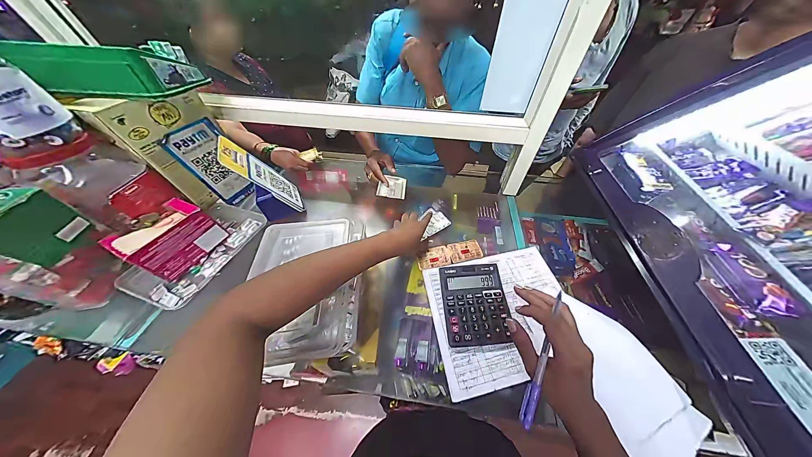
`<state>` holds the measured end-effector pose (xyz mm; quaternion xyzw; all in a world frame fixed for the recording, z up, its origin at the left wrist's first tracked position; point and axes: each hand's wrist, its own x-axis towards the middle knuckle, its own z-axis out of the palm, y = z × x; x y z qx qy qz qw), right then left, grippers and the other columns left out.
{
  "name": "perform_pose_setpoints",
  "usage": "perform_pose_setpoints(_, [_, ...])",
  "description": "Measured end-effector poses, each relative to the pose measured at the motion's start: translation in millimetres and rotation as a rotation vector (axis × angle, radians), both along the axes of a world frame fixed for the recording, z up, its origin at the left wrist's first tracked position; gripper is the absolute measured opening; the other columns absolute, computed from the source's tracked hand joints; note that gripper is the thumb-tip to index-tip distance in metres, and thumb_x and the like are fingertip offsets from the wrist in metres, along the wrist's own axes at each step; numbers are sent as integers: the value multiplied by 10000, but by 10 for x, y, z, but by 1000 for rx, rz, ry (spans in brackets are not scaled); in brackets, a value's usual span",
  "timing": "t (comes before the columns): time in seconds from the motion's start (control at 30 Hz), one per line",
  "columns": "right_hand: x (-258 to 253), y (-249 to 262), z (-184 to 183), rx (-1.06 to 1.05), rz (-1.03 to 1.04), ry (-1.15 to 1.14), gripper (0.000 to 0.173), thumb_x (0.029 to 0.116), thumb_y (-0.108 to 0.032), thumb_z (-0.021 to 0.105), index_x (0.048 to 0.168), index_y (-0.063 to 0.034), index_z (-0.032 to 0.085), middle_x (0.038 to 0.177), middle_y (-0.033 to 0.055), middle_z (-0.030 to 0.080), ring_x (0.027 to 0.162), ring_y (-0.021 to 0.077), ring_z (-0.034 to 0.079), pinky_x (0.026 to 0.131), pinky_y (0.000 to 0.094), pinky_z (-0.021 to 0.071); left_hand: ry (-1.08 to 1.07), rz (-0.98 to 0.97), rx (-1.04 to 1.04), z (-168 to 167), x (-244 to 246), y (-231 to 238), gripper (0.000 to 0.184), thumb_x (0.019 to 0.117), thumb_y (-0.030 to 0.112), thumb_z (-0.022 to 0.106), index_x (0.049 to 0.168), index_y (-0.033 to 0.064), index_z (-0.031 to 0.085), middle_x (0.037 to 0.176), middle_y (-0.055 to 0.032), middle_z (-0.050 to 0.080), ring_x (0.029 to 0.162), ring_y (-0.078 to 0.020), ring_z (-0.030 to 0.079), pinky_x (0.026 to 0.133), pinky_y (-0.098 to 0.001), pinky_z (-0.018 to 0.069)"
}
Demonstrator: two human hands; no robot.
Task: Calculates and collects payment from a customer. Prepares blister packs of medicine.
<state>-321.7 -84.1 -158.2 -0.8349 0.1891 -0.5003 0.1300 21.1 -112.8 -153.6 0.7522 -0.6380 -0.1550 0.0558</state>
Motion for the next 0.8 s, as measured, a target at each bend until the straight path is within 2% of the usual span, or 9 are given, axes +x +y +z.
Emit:
perform_pose_setpoints(0.13, [-252, -30, -2, -6, -168, 69, 257, 992, -317, 629, 1029, -70, 690, 1161, 114, 735, 1165, 201, 644, 1001, 296, 488, -112, -310, -20, 116, -376, 71, 435, 1042, 275, 547, 1334, -44, 596, 1317, -292, 582, 1261, -478, 533, 987, -644, 439])
perform_pose_setpoints(0.27, [-606, 18, -140, 64, -363, 290, 448, 956, -445, 613, 1044, -26, 742, 1228, 191, 714, 1146, 378, 668, 926, 534, 514, -77, -314, 127, 1, -512, 18, 396, 1041, 184, 547, 1350, -62, 557, 1337, -309, 535, 1260, -493, 522, 989, -623, 465])
perform_pose_setpoints(0.37, [-862, 98, -363, 152, -378, 519, 653, 900, -617, 604, 1180, -41, 727, 1415, 240, 599, 1326, 462, 547, 1028, 659, 416, -41, -230, 77, -43, -422, -85, 458, 972, 231, 643, 1308, -73, 581, 1310, -310, 564, 1209, -493, 557, 967, -624, 484])
perform_pose_setpoints(0.43, [-973, 128, -553, 182, -374, 591, 712, 879, -642, 610, 1252, -43, 705, 1466, 272, 542, 1385, 487, 482, 1091, 696, 348, -80, -171, 108, -20, -400, -138, 482, 991, 256, 617, 1345, -67, 557, 1314, -304, 557, 1210, -488, 557, 964, -612, 490])
perform_pose_setpoints(0.57, [-1003, 131, -554, 245, -371, 606, 804, 837, -660, 652, 1305, -6, 675, 1480, 306, 510, 1382, 515, 473, 1113, 711, 314, -215, -159, 118, 173, -446, -74, 454, 1048, 272, 542, 1361, -56, 554, 1374, -275, 533, 1269, -467, 525, 966, -601, 483])
perform_pose_setpoints(0.63, [-982, 113, -355, 268, -343, 568, 830, 851, -624, 656, 1326, 57, 639, 1413, 320, 565, 1246, 534, 584, 1039, 706, 400, -248, -216, 83, 415, -569, 189, 504, 1062, 285, 526, 1427, -62, 500, 1393, -296, 522, 1281, -480, 518, 977, -618, 462])
perform_pose_setpoints(0.7, [-897, 50, -87, 264, -282, 496, 679, 963, -444, 520, 1360, 104, 581, 1276, 296, 659, 1098, 493, 664, 959, 670, 462, -220, -304, 56, 714, -763, 674, 540, 1075, 317, 500, 1481, -35, 445, 1406, -306, 522, 1279, -496, 527, 984, -631, 455])
perform_pose_setpoints(0.73, [-798, -2, 32, 262, -237, 446, 595, 987, -345, 389, 1356, 78, 586, 1258, 246, 679, 1126, 428, 663, 972, 623, 466, -207, -364, -3, 805, -860, 988, 533, 1075, 332, 497, 1478, -16, 466, 1368, -295, 566, 1227, -487, 576, 949, -622, 481])
perform_pose_setpoints(0.8, [-505, -160, 247, 209, -75, 341, 582, 1078, -362, 262, 1231, 20, 673, 1209, 158, 716, 1184, 288, 650, 1064, 501, 449, -186, -491, -287, 782, -997, 1619, 447, 1043, 363, 532, 1343, 46, 629, 1138, -194, 708, 987, -380, 708, 777, -527, 572])
